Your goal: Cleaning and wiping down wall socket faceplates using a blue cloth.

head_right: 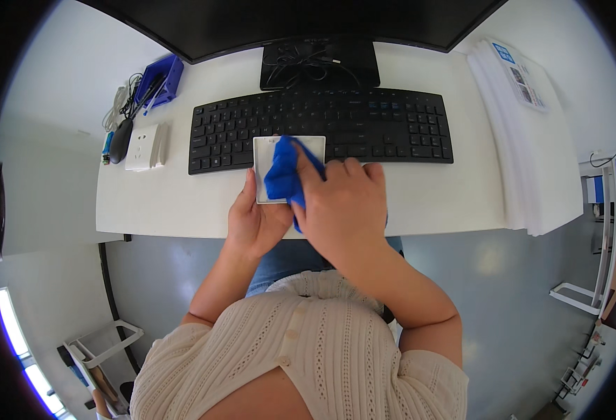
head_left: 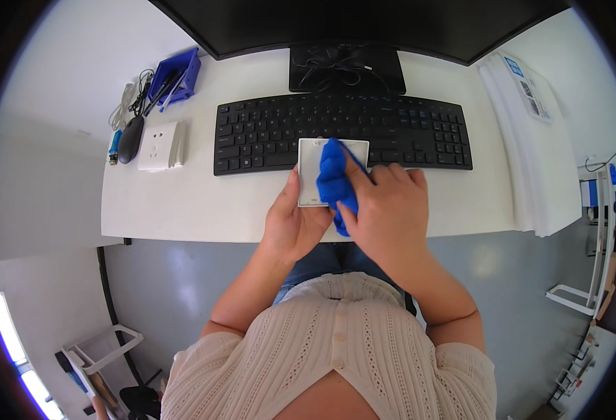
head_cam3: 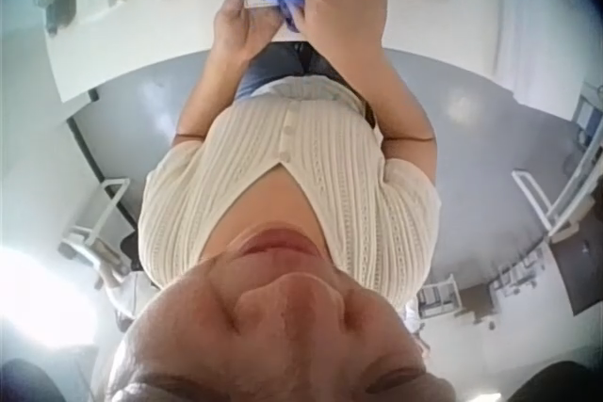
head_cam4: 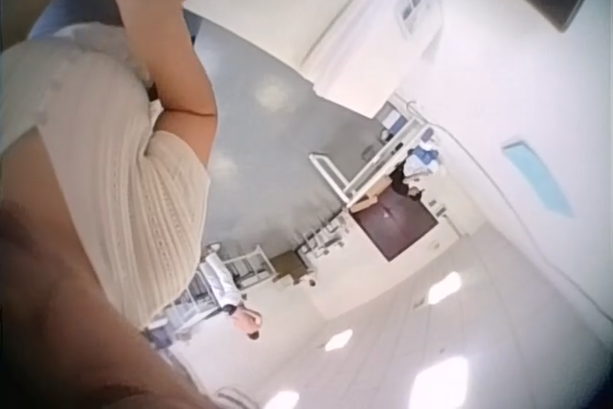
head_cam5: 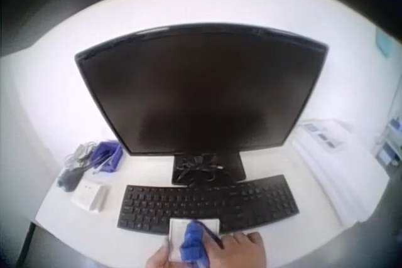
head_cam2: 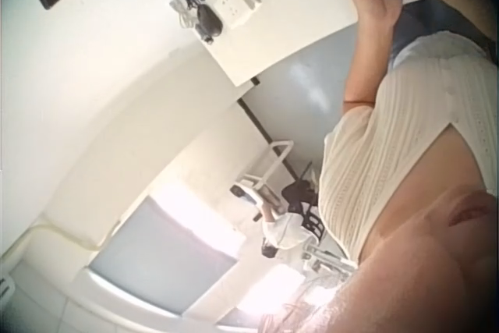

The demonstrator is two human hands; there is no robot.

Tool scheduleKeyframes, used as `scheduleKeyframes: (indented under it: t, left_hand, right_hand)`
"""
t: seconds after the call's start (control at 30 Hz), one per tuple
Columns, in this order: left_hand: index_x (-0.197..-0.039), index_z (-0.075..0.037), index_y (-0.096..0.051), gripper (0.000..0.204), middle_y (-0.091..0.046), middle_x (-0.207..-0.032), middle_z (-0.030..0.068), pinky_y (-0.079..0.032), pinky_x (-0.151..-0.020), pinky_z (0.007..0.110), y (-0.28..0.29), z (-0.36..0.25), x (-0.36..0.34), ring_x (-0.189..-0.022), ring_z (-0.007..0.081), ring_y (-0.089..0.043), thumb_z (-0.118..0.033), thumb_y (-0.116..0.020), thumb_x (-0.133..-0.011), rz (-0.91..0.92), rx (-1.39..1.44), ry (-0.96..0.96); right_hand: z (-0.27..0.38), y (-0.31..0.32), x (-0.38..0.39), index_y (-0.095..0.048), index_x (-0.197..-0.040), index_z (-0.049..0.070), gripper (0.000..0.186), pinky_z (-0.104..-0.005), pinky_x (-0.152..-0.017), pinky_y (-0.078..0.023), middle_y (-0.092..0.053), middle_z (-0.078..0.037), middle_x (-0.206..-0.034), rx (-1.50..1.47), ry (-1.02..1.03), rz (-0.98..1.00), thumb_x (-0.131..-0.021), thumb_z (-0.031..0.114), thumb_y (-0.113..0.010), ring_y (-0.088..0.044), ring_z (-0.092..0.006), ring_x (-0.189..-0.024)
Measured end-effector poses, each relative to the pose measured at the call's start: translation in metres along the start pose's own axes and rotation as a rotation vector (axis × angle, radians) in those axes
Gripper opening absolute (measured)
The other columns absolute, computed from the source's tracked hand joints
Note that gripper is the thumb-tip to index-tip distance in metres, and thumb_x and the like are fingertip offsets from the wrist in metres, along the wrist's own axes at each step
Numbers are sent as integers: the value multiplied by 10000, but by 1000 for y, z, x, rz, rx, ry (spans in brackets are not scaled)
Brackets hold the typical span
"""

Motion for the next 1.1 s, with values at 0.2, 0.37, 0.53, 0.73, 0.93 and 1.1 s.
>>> scheduleKeyframes:
  t: [0.2,0.37,0.53,0.73,0.93,1.1]
  left_hand:
    - [-1474,-95,-348,552,-447,-1473,95,-268,-1158,433,-2,-4,-1,-1362,252,-408,-435,-334,-1041,80,-6,-97]
    - [-1475,-89,-342,555,-443,-1471,111,-271,-1160,432,-13,-2,-2,-1364,259,-406,-436,-332,-1041,71,-58,-106]
    - [-1475,-83,-329,550,-430,-1477,117,-279,-1161,434,-9,-1,-2,-1366,257,-404,-426,-320,-1045,117,-126,-163]
    - [-1488,-90,-289,565,-395,-1493,137,-284,-1159,458,-11,-4,3,-1376,287,-387,-424,-351,-1037,24,-219,-230]
    - [-1498,-82,-269,610,-373,-1487,209,-328,-1134,488,-15,-7,-3,-1361,360,-398,-471,-326,-1031,103,-181,-212]
    - [-1486,-51,-296,647,-413,-1449,248,-350,-1108,524,-15,-4,1,-1320,421,-430,-506,-290,-1027,-51,-159,-117]
  right_hand:
    - [0,-9,11,-645,-1217,53,606,-368,-690,-381,-585,-43,-673,-5,-39,41,-678,288,-793,-577,-208,-688]
    - [0,-8,16,-648,-1189,10,575,-370,-678,-381,-580,-54,-663,-26,-49,10,-700,287,-770,-564,-214,-660]
    - [-2,-8,-2,-645,-1176,-21,539,-376,-677,-393,-602,-73,-682,5,-65,-92,-745,289,-734,-576,-228,-658]
    - [2,-12,3,-628,-1183,-37,556,-383,-679,-403,-612,-76,-690,-23,-55,-56,-755,306,-725,-585,-231,-660]
    - [12,-25,28,-601,-1232,-54,633,-375,-687,-391,-590,-49,-677,-84,2,147,-733,308,-746,-562,-204,-642]
    - [24,-19,19,-606,-1253,-24,688,-360,-716,-384,-576,-30,-703,-82,94,74,-695,343,-772,-560,-176,-705]
Point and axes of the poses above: each hand's wrist, its own x-axis away from the middle knuckle, its own y-axis out of the back of the hand, z = x × y, the point moved 4 cm from there along -x, towards the middle knuckle
